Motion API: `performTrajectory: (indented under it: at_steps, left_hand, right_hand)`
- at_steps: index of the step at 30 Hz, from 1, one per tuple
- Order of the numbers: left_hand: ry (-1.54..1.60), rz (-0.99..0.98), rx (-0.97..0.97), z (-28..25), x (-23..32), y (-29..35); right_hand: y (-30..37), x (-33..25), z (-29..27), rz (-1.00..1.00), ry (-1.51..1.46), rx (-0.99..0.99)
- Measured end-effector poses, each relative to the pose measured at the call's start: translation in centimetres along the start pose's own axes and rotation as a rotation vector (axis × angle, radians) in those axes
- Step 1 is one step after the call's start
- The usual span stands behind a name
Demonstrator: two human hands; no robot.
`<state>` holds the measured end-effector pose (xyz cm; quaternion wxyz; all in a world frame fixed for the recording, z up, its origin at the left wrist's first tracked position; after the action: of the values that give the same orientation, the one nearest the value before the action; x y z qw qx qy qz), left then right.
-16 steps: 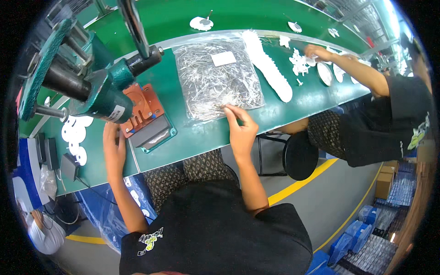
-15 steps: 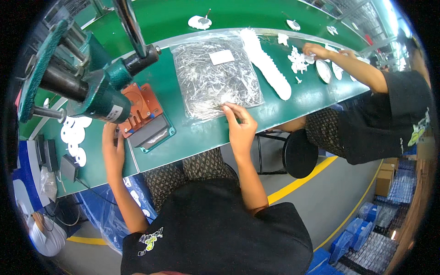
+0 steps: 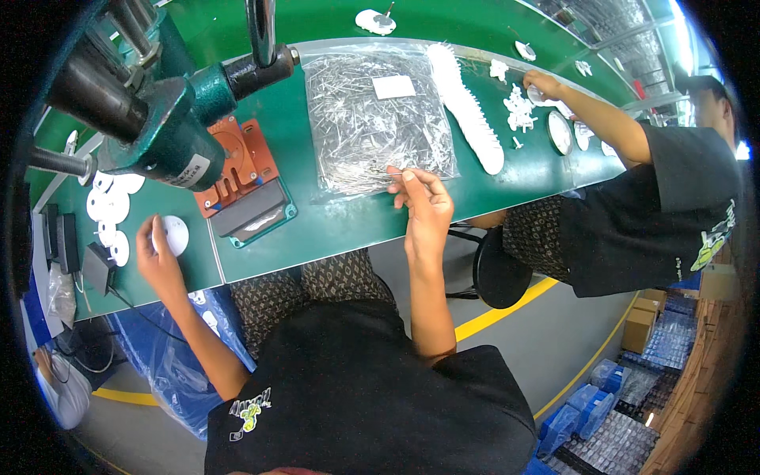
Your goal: The person assembles small circular electronic components using a manual press.
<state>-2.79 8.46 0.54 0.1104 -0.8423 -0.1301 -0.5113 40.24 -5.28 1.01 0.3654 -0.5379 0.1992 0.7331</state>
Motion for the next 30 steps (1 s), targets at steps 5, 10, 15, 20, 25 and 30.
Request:
performTrajectory:
  at_steps: [5, 10, 15, 20, 25, 30]
  left_hand:
    - [-0.2, 0.161, 0.185, -1.4, 2.0, 1.0]
    - [-0.455, 0.331, 0.111, 1.3, 4.3, 3.7]
    - [-0.406, 0.289, 0.004, 0.9, 4.4, 4.0]
    - [-0.287, 0.471, -0.16, 0.0, 3.3, 5.5]
    - [-0.242, 0.416, -0.204, -0.8, 2.8, 8.5]
    - [-0.147, 0.638, -0.179, 0.2, 4.6, 10.1]
  right_hand:
    - [1.3, 1.2, 1.0, 0.086, -0.034, -0.04]
    - [3.4, 1.0, 2.9, 0.02, 0.175, -0.172]
    - [6.4, 2.3, 6.1, 0.055, 0.261, -0.365]
    - [7.3, 2.6, 7.1, 0.019, 0.327, -0.434]
    - [7.2, 1.2, 9.0, -0.164, 0.388, -0.595]
    - [10.4, 1.9, 12.7, -0.055, 0.29, -0.815]
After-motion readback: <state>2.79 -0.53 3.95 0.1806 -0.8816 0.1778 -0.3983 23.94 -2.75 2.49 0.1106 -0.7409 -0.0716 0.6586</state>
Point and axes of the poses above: each hand's wrist, its own y-axis away from the middle knuckle, its own z-axis out of the palm, x = y × z, the point moved 7 cm from there along -y, towards the middle knuckle, and after that the axes turned 9 degrees about -z, right-handed, at the moved point
